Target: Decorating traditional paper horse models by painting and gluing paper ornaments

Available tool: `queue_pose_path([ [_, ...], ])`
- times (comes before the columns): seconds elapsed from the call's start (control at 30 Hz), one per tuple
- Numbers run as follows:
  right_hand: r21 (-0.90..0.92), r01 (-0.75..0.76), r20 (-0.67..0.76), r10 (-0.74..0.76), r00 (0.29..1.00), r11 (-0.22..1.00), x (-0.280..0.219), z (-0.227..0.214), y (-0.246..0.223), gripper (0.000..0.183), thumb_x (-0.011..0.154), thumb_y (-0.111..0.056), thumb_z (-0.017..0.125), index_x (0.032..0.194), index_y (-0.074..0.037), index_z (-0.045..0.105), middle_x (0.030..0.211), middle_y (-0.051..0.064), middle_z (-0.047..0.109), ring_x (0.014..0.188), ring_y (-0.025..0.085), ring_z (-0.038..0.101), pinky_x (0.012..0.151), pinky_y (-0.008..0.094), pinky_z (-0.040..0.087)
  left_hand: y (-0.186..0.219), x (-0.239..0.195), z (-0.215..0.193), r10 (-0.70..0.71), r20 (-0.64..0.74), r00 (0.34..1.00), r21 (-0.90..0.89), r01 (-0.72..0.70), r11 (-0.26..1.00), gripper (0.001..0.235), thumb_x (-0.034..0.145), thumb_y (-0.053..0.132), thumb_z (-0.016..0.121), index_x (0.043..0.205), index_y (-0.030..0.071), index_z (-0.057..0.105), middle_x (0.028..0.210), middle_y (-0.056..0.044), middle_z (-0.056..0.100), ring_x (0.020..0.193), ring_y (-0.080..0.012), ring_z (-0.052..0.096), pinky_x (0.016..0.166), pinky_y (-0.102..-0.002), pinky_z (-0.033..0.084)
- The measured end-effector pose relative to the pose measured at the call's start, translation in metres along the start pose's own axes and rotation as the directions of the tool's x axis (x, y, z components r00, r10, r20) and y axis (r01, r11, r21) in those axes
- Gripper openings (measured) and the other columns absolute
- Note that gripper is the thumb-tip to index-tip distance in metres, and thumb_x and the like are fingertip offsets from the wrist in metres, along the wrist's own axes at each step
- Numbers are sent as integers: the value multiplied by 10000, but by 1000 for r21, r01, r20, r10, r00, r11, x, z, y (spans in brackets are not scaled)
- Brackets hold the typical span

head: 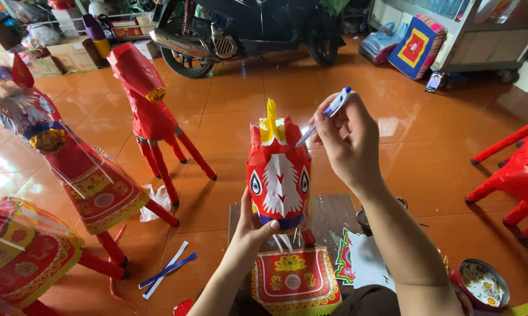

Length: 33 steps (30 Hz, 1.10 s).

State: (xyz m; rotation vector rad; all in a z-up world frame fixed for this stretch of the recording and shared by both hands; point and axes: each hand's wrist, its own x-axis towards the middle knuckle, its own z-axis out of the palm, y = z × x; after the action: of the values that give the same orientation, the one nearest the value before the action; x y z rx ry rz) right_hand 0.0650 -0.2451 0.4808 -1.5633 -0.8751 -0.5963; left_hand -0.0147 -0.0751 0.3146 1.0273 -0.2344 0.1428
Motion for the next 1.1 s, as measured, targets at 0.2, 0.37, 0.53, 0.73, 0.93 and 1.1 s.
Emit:
queue_pose_path([
  [0.2, -1, -42, 15, 42, 999, 999, 4, 0, -3, 120, 998, -183, 518, 990, -66, 493, 825, 79, 610, 629, 122, 626, 606, 228, 546, -2, -3, -2, -2, 5, 1000, -24, 2, 1000, 1043, 724, 204, 802, 1520, 240, 129, 1379, -150, 511, 1131, -265, 586, 887, -445, 564],
  [0.37, -54, -21, 8, 22, 1000, 998, 3, 3, -3, 98, 1004, -163, 510, 983, -68, 495, 812, 87, 636, 622, 115, 621, 604, 233, 561, -3, -4, -2, 16, 27, 1000, -39, -15, 999, 1036, 740, 199, 802, 1517, 231, 117, 1331, -171, 548, 1079, -269, 615, 845, -452, 582],
  [0.53, -32, -51, -3, 51, 999, 998, 2, 4, -5, 109, 996, -181, 511, 986, -75, 492, 806, 82, 626, 622, 110, 607, 615, 226, 547, 3, -8, 2, 8, 14, 1000, 16, -8, 1000, 1019, 736, 219, 802, 1514, 222, 144, 1256, -182, 597, 1034, -247, 631, 851, -397, 561],
  [0.73, -75, 16, -7, -16, 1000, 997, -4, 7, -1, 106, 1008, -176, 491, 978, -77, 466, 807, 68, 635, 633, 125, 602, 644, 232, 496, 9, -7, 5, -12, -1, 1000, 36, 12, 999, 1019, 723, 233, 805, 1511, 212, 158, 1228, -187, 616, 1026, -251, 639, 854, -386, 559],
  [0.93, -81, 63, 37, -60, 997, 995, -6, 8, -4, 129, 1015, -186, 492, 980, -68, 456, 842, 97, 647, 649, 152, 623, 625, 249, 514, 13, -6, 6, -5, 11, 1000, 0, 5, 1000, 979, 733, 217, 800, 1495, 190, 187, 1240, -200, 608, 1040, -278, 642, 859, -428, 577],
  [1.1, -55, 25, 80, -21, 997, 998, -6, 4, 0, 137, 1000, -187, 506, 993, -61, 456, 885, 123, 650, 673, 165, 656, 633, 244, 550, 13, -6, 2, -4, -11, 1000, 16, 4, 1000, 965, 732, 221, 794, 1491, 182, 199, 1210, -202, 620, 1003, -269, 647, 822, -410, 581],
])
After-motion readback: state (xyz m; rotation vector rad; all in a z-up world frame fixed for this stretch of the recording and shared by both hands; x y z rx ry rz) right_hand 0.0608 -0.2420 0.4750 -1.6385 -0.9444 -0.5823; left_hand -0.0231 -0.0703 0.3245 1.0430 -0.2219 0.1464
